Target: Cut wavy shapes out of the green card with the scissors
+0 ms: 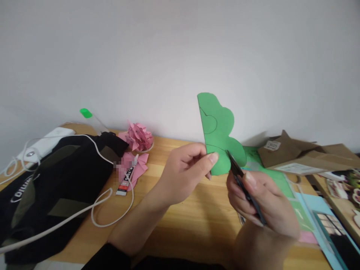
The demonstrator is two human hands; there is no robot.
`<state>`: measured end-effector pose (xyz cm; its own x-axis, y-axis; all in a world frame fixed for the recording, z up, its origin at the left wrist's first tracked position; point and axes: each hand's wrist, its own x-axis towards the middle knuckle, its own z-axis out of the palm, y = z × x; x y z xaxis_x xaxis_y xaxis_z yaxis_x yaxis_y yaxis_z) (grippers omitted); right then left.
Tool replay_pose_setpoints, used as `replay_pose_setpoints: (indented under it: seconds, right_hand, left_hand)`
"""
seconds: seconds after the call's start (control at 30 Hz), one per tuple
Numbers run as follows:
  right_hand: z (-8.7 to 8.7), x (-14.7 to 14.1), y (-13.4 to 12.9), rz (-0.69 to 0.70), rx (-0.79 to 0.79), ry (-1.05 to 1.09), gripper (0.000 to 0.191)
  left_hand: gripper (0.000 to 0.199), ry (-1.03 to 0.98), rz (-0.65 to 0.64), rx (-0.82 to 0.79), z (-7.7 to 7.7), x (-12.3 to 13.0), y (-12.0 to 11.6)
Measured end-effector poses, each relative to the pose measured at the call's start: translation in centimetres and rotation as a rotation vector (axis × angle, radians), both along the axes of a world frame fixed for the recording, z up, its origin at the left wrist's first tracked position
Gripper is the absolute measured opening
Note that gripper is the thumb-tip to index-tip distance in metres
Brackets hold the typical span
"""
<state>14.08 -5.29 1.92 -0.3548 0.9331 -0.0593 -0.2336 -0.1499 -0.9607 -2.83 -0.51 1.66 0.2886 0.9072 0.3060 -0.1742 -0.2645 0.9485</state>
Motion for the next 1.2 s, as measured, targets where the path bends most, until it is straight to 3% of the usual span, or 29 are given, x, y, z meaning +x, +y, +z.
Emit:
replay_pose_setpoints:
  seconds: [0.47,0.77,1.2]
  right_hand:
    - [-0.2,0.2,-0.3,0.056,-0.033,0.041,0.048]
    - [-0.1,-0.2,0.0,0.085,0.046,-0.021,0.053]
    - [1.3,-0.3,-0.1,0.144,0.027,-0.102,0.051]
  left_hand:
    - [0.032,-0.026,-0.067,-0.024,0.2,-0.5,0.1]
    - [0.033,0.005,-0.13,-0.038,0.1,-1.1,0.4]
    - [0.033,0.048,-0.159,-0.005,0.4,-1.8,0.3]
